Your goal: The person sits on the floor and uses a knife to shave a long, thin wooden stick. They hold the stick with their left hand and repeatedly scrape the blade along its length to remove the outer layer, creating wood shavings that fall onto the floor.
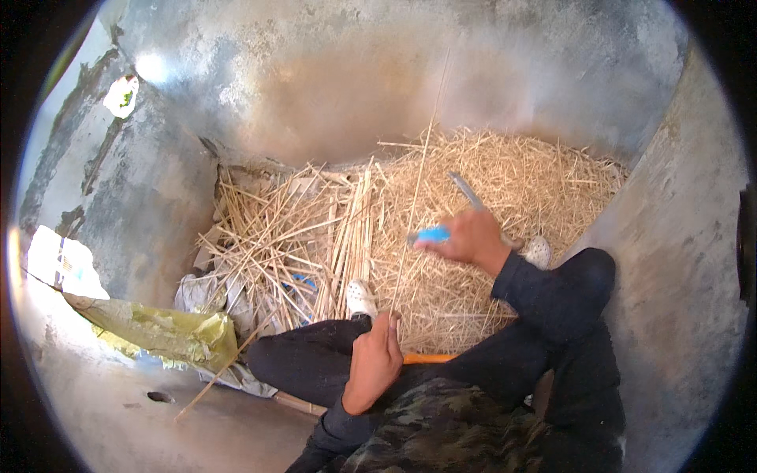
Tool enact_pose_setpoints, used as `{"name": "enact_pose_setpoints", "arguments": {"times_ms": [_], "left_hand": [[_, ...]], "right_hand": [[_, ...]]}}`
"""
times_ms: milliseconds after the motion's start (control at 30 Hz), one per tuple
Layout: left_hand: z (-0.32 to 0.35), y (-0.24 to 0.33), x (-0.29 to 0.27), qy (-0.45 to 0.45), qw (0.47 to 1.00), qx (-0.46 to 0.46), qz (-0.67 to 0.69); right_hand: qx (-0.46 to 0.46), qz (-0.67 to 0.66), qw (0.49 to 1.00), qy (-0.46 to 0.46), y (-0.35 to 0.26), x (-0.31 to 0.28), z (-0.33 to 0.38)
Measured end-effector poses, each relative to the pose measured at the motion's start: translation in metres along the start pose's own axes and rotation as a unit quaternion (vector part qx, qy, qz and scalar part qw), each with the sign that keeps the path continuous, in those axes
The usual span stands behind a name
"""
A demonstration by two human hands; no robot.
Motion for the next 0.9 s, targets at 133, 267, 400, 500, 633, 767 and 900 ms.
{"name": "enact_pose_setpoints", "arguments": {"times_ms": [133, 267, 400, 500, 633, 767, 900], "left_hand": [[0.017, -0.001, 0.009, -0.024, 0.998, 0.01, -0.054], [0.018, -0.005, 0.01, 0.026, 0.999, 0.012, -0.043], [0.01, 0.001, 0.003, 0.047, 0.995, 0.029, -0.084], [0.007, 0.009, 0.005, 0.053, 0.995, 0.036, -0.071], [0.0, 0.019, 0.009, 0.049, 0.996, 0.048, -0.054], [0.014, 0.014, 0.019, 0.019, 0.995, 0.049, -0.087], [0.041, 0.014, 0.024, -0.016, 0.999, 0.033, -0.032]], "right_hand": [[0.118, 0.007, 0.992, -0.034, 0.059, -0.012, -0.017], [0.0, -0.052, 0.997, -0.054, -0.01, -0.001, 0.011], [-0.031, -0.05, 0.998, -0.019, -0.018, -0.015, 0.004], [-0.043, -0.046, 0.998, 0.009, -0.014, -0.028, -0.004], [-0.054, -0.013, 0.998, 0.036, 0.002, -0.035, -0.006], [0.136, 0.029, 0.987, 0.078, 0.087, -0.018, -0.008], [0.115, 0.111, 0.986, 0.044, 0.107, -0.048, -0.023]]}}
Point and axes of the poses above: each hand's wrist, its own z-axis away from the middle knuckle, its own x-axis out of the palm, y = z × x, the point moved 6 cm from there along -z, towards the middle knuckle, and after that the axes turned 7 degrees about -x, right-handed, at the moved point
